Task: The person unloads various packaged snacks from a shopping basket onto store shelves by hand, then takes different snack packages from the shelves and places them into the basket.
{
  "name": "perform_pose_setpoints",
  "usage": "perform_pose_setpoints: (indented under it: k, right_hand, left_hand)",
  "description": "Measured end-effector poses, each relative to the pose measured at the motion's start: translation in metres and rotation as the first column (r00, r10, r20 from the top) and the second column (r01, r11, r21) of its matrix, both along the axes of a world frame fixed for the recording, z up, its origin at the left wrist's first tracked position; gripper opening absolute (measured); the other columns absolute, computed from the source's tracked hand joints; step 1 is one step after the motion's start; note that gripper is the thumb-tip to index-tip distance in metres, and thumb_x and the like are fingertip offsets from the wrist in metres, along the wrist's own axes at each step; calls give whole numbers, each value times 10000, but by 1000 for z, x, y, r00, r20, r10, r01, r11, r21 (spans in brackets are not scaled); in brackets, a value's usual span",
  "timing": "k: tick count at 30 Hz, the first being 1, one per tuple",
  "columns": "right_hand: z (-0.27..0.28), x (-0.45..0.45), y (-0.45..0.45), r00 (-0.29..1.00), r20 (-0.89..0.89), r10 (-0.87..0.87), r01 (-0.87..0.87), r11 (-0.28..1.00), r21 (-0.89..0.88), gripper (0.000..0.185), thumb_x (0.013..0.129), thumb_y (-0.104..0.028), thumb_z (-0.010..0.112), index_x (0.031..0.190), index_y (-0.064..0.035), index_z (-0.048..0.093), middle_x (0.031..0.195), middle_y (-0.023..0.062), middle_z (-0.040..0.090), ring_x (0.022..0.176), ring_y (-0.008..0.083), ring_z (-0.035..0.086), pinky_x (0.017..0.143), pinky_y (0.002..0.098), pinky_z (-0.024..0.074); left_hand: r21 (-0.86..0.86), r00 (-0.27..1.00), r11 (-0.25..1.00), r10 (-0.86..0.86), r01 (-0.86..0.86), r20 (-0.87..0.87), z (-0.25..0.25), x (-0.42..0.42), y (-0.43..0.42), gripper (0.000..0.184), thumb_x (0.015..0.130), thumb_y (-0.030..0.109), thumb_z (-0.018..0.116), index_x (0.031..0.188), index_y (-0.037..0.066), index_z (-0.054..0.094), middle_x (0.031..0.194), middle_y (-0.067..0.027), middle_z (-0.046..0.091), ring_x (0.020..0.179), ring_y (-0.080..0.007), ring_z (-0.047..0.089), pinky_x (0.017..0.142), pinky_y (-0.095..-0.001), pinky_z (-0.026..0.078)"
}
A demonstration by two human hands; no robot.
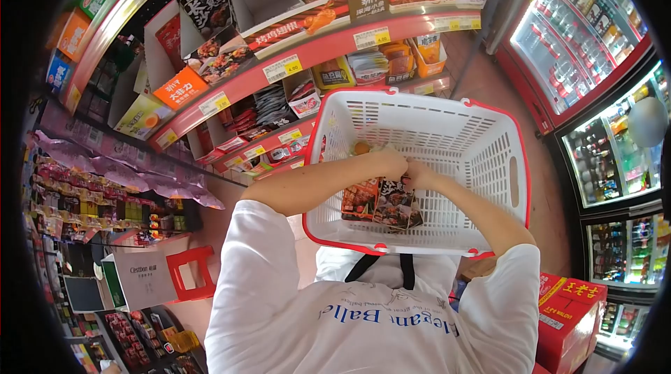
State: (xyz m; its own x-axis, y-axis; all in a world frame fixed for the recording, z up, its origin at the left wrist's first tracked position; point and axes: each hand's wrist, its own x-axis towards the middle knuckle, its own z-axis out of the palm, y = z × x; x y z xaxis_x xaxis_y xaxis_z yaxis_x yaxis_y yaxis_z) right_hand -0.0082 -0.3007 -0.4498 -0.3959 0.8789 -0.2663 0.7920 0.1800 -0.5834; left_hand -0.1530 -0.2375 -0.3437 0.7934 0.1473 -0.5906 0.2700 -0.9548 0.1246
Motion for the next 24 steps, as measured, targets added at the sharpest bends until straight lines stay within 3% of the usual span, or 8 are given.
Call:
perform_pose_setpoints:
  k: [5,8,11,13,16,21,23,24]
  right_hand:
    - [27,-3,-1,999,-2,50,-50,999,-15,617,552,-229,828,1111,-84,609,1063,174,606,1050,368,550,935,437,448]
    - [34,-6,3,954,250,163,-120,976,-180,587,573,-238,809,1106,-89,613,1009,160,636,992,344,588,898,438,461]
    - [28,9,4,982,124,143,-114,970,-216,565,613,-222,796,1129,-67,625,1071,173,636,1057,332,582,888,414,450]
    - [24,21,11,989,-51,138,-143,983,-119,420,642,-180,769,1023,-65,633,943,149,648,909,315,613,798,412,465]
    - [83,27,19,985,-82,151,-161,977,-138,378,694,-154,739,1035,-40,622,889,131,635,847,277,600,754,391,454]
    - [132,54,40,958,-283,-34,-10,988,-152,308,768,-127,698,1047,-12,630,862,62,618,833,152,574,736,331,441]
    - [155,58,36,904,-401,-150,83,980,-180,286,794,-117,685,1051,-2,633,879,41,617,850,117,571,749,301,442]
    - [169,58,33,784,-568,-250,169,967,-193,258,815,-98,669,1051,0,633,921,28,619,873,101,566,772,282,440]
  left_hand:
    - [5,1000,1000,10,-10,16,-1,4,8,336,787,321,656,989,55,696,890,-144,690,829,-327,663,742,-456,522]
    - [-15,997,999,53,-52,58,13,4,6,303,766,274,658,979,64,710,890,-130,698,837,-305,665,719,-436,520]
    - [-26,993,998,66,-63,94,7,5,16,287,709,210,694,955,66,722,880,-122,705,828,-288,668,692,-407,518]
    - [-40,996,998,42,-39,80,7,6,28,305,676,200,724,947,61,721,873,-132,704,815,-291,669,686,-399,520]
    - [-253,954,944,256,-212,153,14,1,54,597,558,245,829,1093,36,665,973,-167,685,925,-297,652,787,-394,512]
    - [-292,950,935,258,-199,177,55,-2,65,642,654,363,797,1163,15,616,1059,-169,666,968,-300,635,822,-387,496]
    - [-356,695,934,280,-38,662,66,-9,63,705,705,411,763,1230,-10,551,1117,-184,640,1001,-297,621,853,-381,480]
    - [-377,782,883,436,-278,446,87,-9,63,732,740,441,747,1251,-32,518,1161,-194,617,1044,-275,603,891,-362,465]
